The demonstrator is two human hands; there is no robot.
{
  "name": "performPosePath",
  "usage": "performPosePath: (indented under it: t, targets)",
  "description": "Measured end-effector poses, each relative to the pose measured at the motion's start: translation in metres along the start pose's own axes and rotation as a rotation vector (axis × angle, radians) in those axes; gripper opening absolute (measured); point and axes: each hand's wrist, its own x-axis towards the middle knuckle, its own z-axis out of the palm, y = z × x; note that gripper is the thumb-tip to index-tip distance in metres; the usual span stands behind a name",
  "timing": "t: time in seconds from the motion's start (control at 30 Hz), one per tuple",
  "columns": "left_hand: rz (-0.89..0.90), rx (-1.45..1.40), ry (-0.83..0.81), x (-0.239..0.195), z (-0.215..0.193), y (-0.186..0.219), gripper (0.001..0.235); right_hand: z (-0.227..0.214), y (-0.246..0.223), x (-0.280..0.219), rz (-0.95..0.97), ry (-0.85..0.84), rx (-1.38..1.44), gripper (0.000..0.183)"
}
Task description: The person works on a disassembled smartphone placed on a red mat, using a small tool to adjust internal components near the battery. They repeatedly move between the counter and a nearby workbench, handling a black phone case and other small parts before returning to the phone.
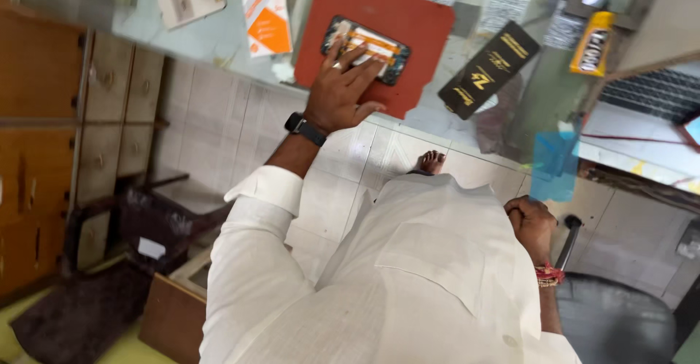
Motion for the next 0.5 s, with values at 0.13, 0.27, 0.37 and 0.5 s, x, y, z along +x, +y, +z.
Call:
performPosePath:
  t: [0.13,0.27,0.37,0.5]
  targets:
    - [0.014,0.016,-0.016,0.005,-0.003,0.0,0.071,-0.015,-0.017,0.029,-0.039,-0.141,-0.082,0.008]
    - [0.031,0.023,0.005,-0.002,0.001,-0.002,0.075,-0.035,-0.052,0.051,0.095,-0.353,-0.006,0.016]
    - [0.023,0.026,0.021,0.002,-0.002,-0.002,0.077,-0.057,-0.077,0.068,0.135,-0.581,0.152,0.025]
    - [-0.014,0.006,0.015,0.001,-0.003,0.005,0.077,-0.085,-0.099,0.079,0.163,-0.734,0.176,0.027]
